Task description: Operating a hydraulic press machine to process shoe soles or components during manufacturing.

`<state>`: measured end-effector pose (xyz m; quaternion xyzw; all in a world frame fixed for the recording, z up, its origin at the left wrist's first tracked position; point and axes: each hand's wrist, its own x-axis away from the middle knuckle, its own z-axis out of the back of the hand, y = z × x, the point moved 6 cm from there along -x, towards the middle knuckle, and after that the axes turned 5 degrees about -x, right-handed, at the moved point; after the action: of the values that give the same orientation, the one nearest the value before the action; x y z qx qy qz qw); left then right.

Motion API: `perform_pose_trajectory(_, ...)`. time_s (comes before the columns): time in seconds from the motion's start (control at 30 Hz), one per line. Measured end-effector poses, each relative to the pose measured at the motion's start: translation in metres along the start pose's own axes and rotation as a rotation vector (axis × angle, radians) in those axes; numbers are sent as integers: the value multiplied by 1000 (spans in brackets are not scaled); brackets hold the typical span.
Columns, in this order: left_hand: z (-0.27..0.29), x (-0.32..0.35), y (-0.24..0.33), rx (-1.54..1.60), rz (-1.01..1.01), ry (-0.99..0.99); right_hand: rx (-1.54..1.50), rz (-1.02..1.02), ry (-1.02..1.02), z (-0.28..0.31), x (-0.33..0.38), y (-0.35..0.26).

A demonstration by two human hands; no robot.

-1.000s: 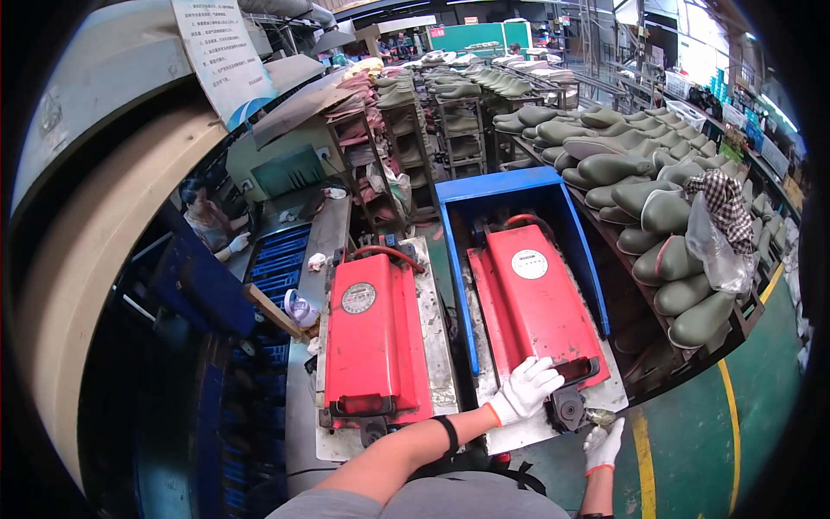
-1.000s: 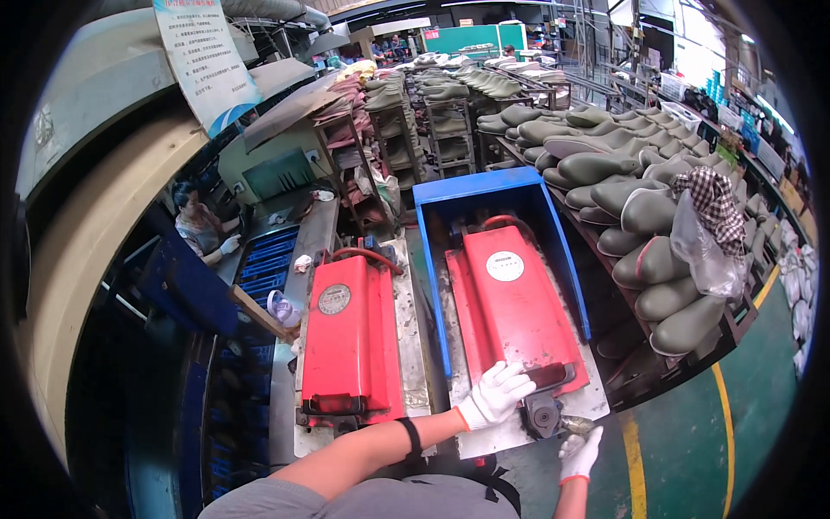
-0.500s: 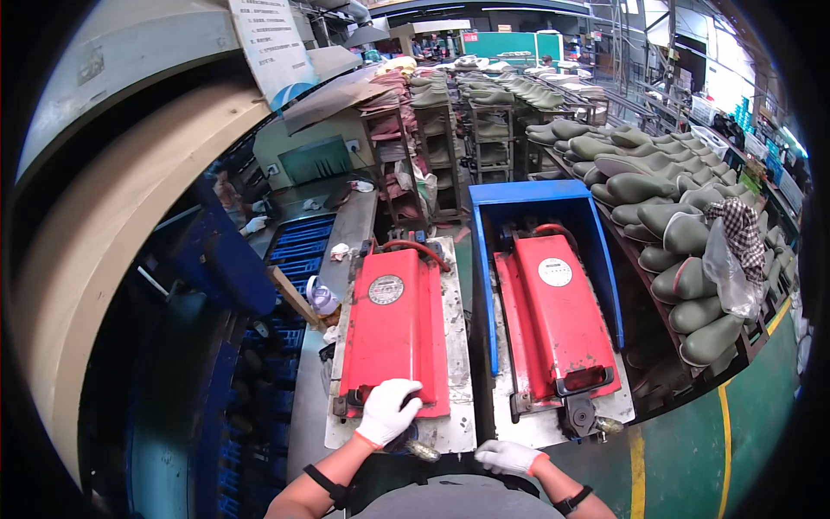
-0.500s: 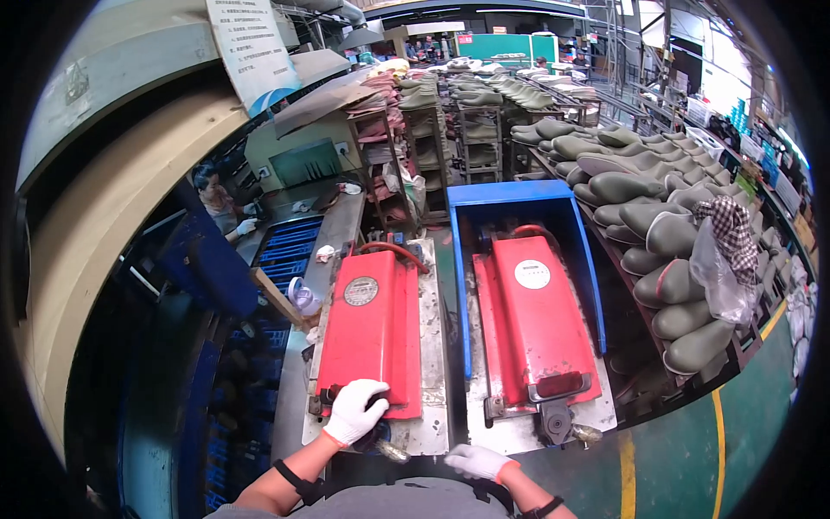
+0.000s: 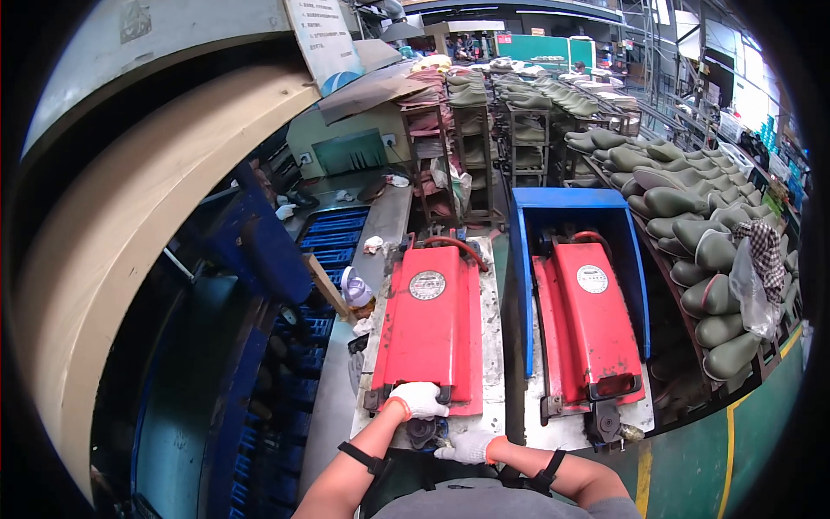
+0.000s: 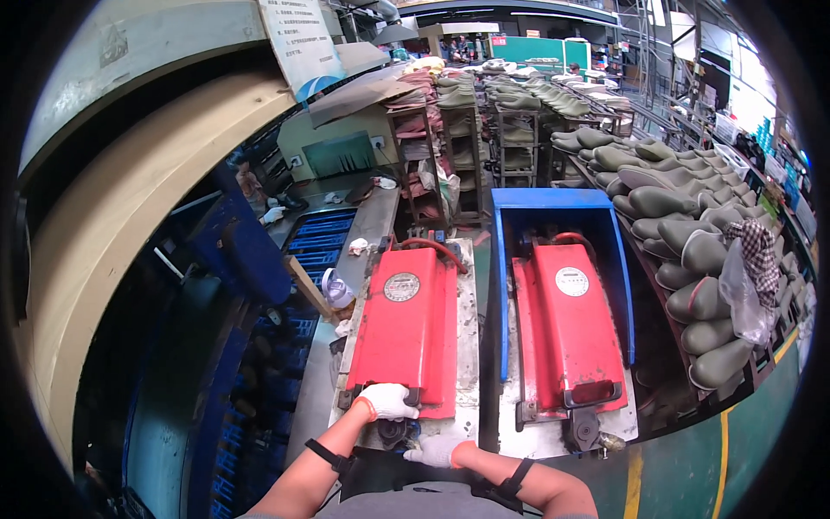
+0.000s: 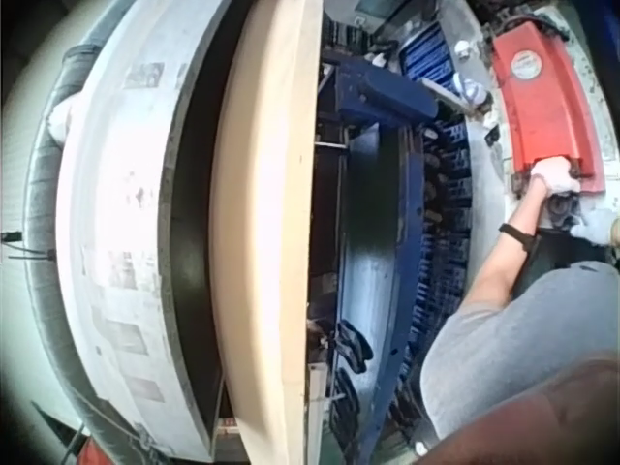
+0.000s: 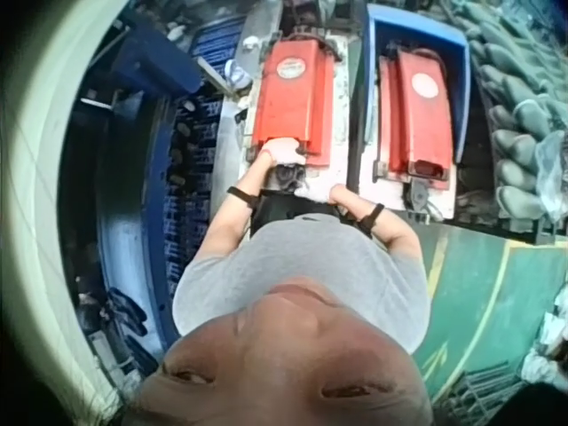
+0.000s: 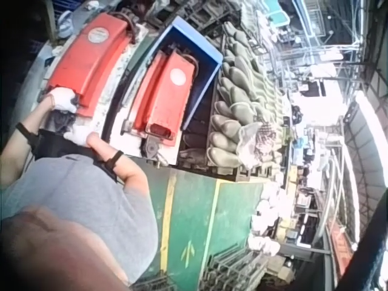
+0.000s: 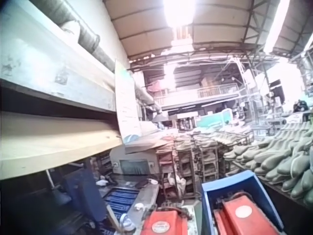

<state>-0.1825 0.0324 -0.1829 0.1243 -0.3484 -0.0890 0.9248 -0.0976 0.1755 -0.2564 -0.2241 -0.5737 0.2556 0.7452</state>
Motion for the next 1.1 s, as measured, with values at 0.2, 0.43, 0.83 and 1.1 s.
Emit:
perform_pose_trajectory(0.2,5,2,3,-56,-70,95,163,114,232,7,-4,-4)
perform_pose_trajectory(0.43,9,9,9,-115,-50,153,198,119,241,15,4,-17)
perform_pose_trajectory(0.83,7,8,9,-159,-69,235,223,111,204,19,1,-23)
perform_pose_trajectory(1.1,7,7,9,-148,-61,212,262,131,210,23,-1,-25)
